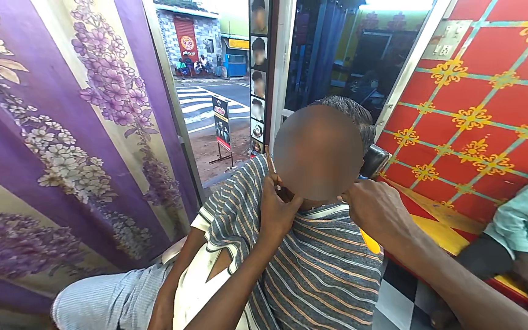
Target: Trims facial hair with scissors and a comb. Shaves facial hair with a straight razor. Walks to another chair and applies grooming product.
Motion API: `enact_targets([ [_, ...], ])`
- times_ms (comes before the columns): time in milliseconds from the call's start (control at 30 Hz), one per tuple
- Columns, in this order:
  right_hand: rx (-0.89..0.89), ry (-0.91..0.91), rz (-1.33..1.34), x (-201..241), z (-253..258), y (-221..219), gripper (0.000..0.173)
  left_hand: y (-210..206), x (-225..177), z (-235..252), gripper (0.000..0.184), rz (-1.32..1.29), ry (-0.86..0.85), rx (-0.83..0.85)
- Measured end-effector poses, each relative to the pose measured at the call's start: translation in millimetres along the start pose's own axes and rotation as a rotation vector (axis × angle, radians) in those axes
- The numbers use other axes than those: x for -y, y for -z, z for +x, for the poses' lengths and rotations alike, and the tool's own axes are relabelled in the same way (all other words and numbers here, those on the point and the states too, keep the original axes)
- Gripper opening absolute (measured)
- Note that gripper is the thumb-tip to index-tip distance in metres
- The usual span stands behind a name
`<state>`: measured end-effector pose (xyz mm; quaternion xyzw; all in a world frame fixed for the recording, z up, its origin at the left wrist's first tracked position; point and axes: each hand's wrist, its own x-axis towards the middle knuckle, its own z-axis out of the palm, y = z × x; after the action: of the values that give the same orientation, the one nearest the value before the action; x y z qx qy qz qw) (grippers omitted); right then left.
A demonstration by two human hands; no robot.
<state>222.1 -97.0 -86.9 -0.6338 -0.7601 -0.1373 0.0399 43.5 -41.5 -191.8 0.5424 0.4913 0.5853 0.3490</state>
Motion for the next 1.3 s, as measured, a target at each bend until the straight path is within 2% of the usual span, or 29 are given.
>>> enact_targets([
  [67,-0.015,-0.011,-0.016,1,0,1,0.008,0,1,0,0.056,0.008,-0.007,-0.002],
  [200,0.141,0.007,-0.043,2,2,4,0.011,-1,2,0,0.054,0.009,0.01,0.001],
  [300,0.018,-0.001,0.01,0,0,1,0.009,-1,1,1,0.056,0.018,-0.004,-0.007],
  [367,0.003,0.004,0.011,0,0,0,0.01,-1,2,0,0.056,0.025,-0.009,-0.011],
  [500,0.09,0.08,-0.018,-3,-1,0,0.009,-3,5,-2,0.06,0.0,-0.004,-0.018],
  [567,0.108,0.08,-0.027,-3,1,4,0.01,-5,3,-2,0.064,0.007,0.018,-0.022],
  [733,0.2,0.044,-0.113,3,8,14,0.012,-12,-3,-5,0.062,-0.021,0.06,-0.048],
  [1000,0.105,-0.013,-0.135,7,8,21,0.01,-14,-1,-7,0.065,-0.044,0.028,-0.064],
  [1167,0.182,0.004,-0.146,8,10,22,0.01,-14,-1,-7,0.063,-0.046,0.037,-0.06],
  [1300,0.042,0.006,-0.112,4,5,18,0.01,-14,1,-7,0.065,-0.033,0.012,-0.07],
])
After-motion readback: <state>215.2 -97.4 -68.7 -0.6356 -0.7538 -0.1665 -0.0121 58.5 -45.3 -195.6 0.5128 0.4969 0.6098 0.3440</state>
